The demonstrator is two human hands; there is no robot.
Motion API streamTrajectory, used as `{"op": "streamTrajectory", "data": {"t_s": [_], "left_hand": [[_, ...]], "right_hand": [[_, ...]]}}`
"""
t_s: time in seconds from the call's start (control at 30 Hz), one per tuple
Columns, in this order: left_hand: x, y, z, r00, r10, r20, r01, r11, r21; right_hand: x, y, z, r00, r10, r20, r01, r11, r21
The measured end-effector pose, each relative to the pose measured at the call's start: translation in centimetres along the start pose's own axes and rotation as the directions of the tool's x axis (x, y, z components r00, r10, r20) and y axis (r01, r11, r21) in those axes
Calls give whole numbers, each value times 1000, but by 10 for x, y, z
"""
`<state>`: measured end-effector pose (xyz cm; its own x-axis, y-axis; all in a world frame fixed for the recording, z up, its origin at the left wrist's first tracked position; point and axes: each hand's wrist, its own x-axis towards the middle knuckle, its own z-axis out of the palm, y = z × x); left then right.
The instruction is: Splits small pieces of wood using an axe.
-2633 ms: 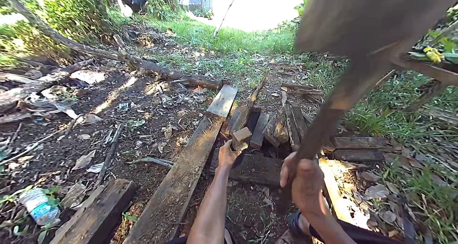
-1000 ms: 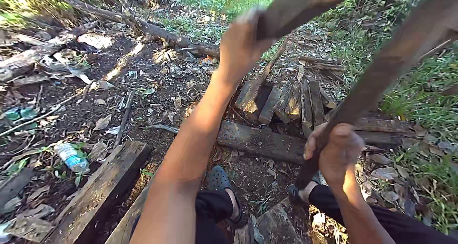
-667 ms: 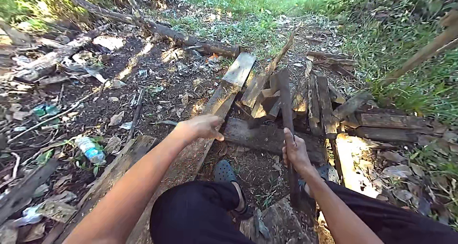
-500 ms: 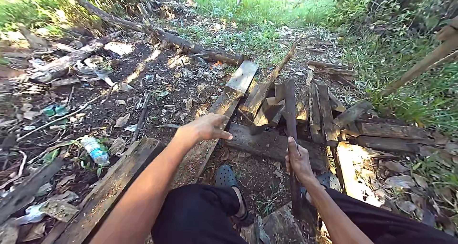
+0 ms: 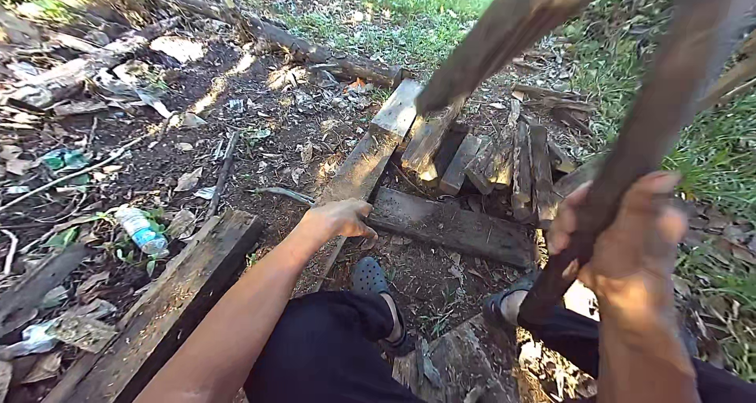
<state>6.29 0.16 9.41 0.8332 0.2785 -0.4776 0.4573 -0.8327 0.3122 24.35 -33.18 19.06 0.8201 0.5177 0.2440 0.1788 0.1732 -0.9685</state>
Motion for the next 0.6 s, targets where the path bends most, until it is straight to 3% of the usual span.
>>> {"op": "streamTrajectory", "data": {"t_s": [0.1, 0.17, 0.23, 0.3, 0.37, 0.4, 0.47, 0.6], "left_hand": [[7, -1, 1, 999, 14, 37, -15, 999, 31], [9, -1, 0, 998, -2, 65, -2, 998, 57], [12, -1, 0, 996, -6, 84, 2, 999, 50], [13, 0, 1, 997, -19, 72, 16, 999, 41], [15, -1, 1, 999, -35, 37, 34, 999, 42], [15, 0, 1, 999, -39, 22, 38, 998, 42], [15, 4, -2, 999, -46, 23, 45, 998, 46], [20, 2, -3, 996, -63, 70, 59, 997, 57]], "right_hand": [[26, -17, -9, 965, -246, 90, 240, 968, 74], [38, -20, -14, 941, -293, 170, 279, 955, 101], [37, -19, -9, 967, -181, 178, 174, 983, 54], [24, 7, 3, 984, 138, 109, -133, 989, -58], [13, 78, 10, 898, 419, 135, -381, 894, -235], [7, 118, 15, 851, 503, 150, -435, 836, -335], [-3, 172, 26, 831, 544, 119, -454, 785, -421], [-6, 183, 34, 856, 516, 29, -496, 836, -237]]}}
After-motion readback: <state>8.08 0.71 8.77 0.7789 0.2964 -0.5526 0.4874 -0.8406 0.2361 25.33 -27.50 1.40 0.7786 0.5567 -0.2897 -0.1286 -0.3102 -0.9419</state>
